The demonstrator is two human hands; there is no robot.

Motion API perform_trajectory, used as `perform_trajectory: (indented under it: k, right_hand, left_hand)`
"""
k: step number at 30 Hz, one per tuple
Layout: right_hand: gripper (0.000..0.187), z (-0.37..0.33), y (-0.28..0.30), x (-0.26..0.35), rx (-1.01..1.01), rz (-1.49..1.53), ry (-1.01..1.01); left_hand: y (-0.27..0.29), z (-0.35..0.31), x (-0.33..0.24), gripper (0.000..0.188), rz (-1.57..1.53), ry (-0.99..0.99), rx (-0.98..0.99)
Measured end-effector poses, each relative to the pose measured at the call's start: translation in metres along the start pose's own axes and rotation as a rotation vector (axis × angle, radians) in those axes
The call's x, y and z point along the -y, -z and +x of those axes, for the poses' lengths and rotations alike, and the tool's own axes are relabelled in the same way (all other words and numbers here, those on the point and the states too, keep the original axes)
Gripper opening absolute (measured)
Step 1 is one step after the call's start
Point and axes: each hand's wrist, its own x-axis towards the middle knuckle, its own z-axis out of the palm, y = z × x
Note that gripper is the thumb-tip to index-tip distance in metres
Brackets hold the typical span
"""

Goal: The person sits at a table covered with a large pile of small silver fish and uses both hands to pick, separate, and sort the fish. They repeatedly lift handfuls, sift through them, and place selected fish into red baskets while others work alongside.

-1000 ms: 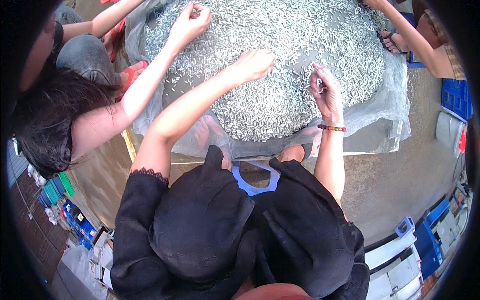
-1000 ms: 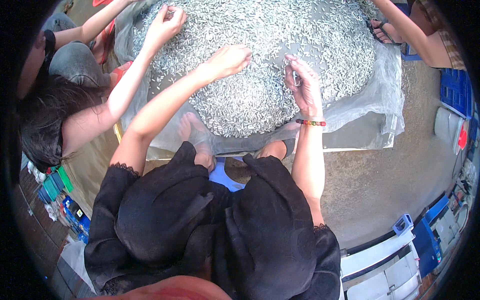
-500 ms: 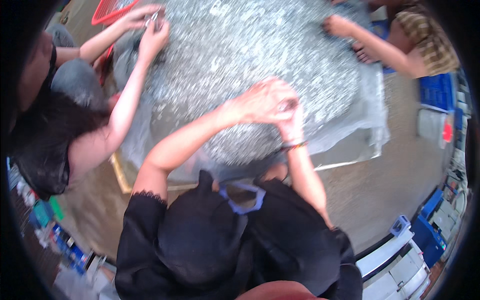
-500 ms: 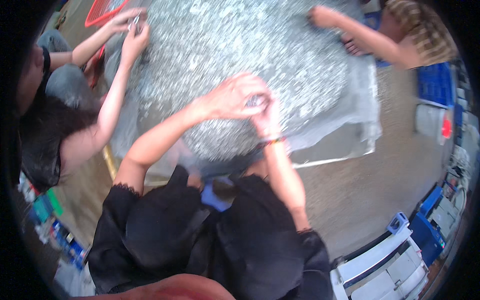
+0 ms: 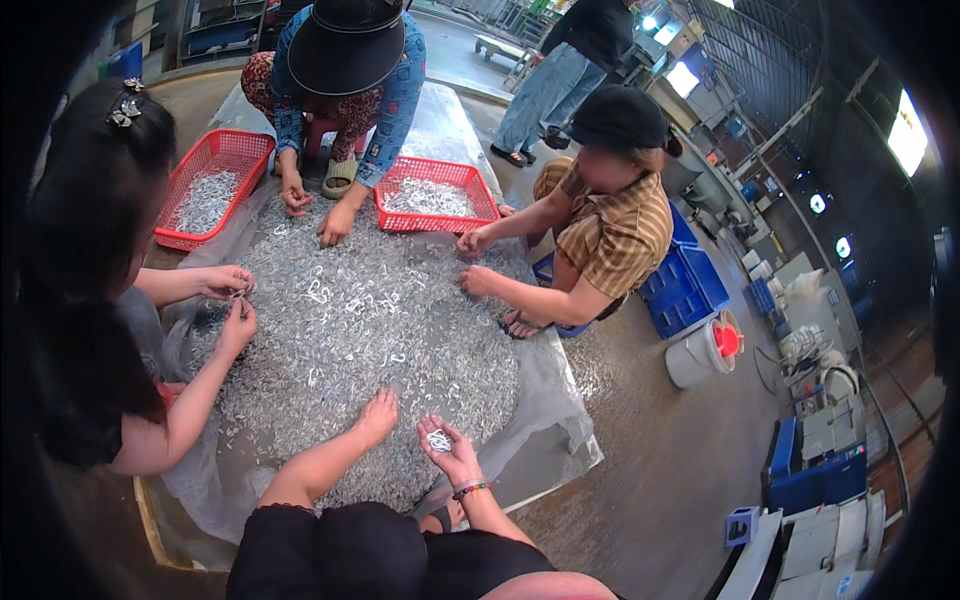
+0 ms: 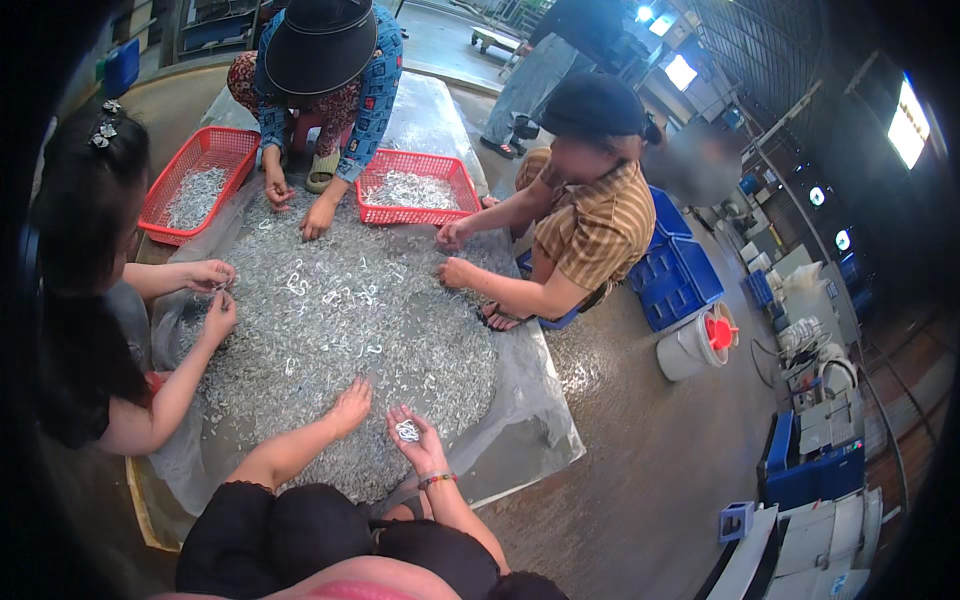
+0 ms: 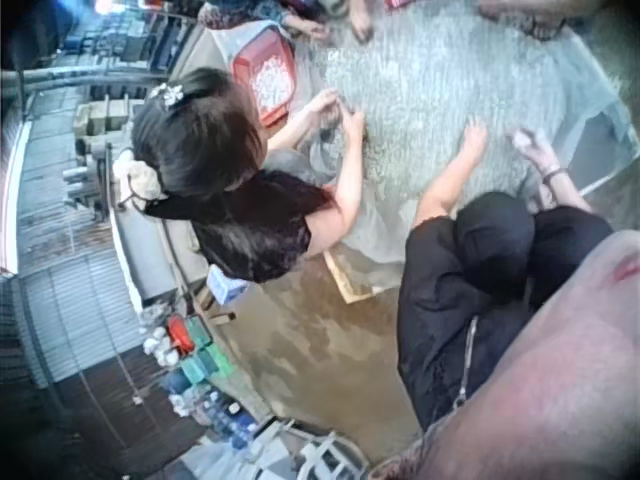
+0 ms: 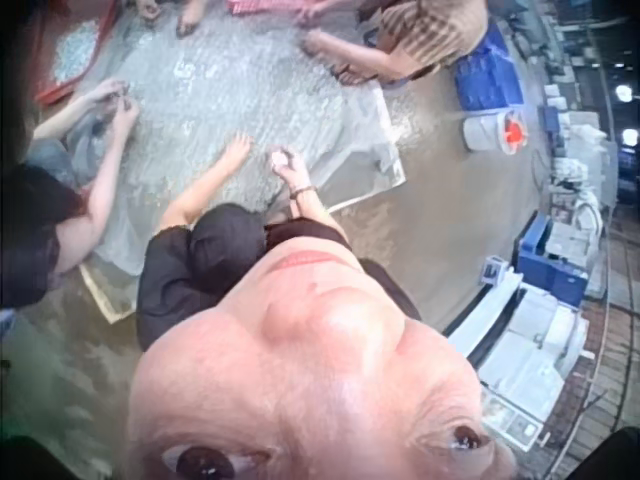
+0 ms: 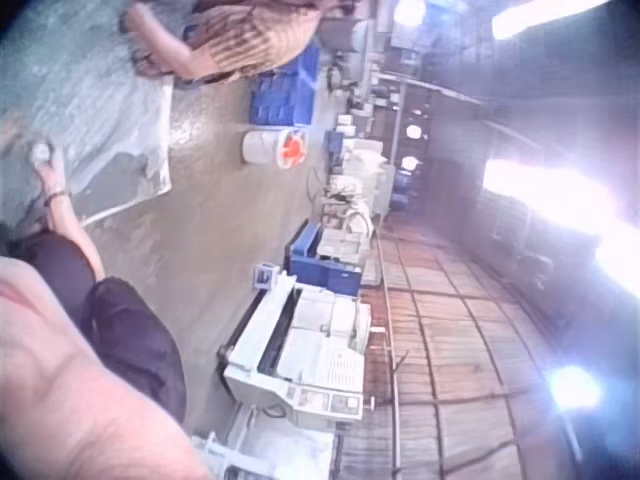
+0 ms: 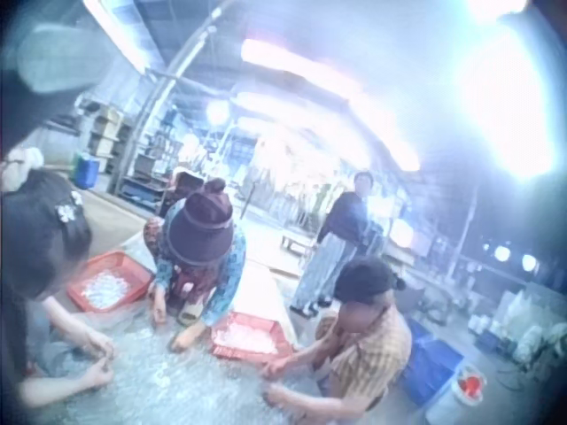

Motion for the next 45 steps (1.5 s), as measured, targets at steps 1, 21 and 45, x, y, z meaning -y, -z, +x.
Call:
perform_trajectory:
  k: [1,21,45]
  right_hand:
    - [0.025,0.01,0.014,0.007,0.018,0.07,-0.063]
    - [0.023,0.064,-0.079,-0.047,0.333,-1.984,0.146]
    - [0.014,0.024,-0.082,-0.035,0.302,-0.584,-0.026]
  left_hand:
    - [0.007,-0.015,-0.009,0.04,-0.036,-0.009,0.053]
    - [0.225,-0.065,0.085,0.016,-0.998,0.457,0.661]
    - [0.174,-0.112,0.076,0.023,-0.36,0.287,-0.199]
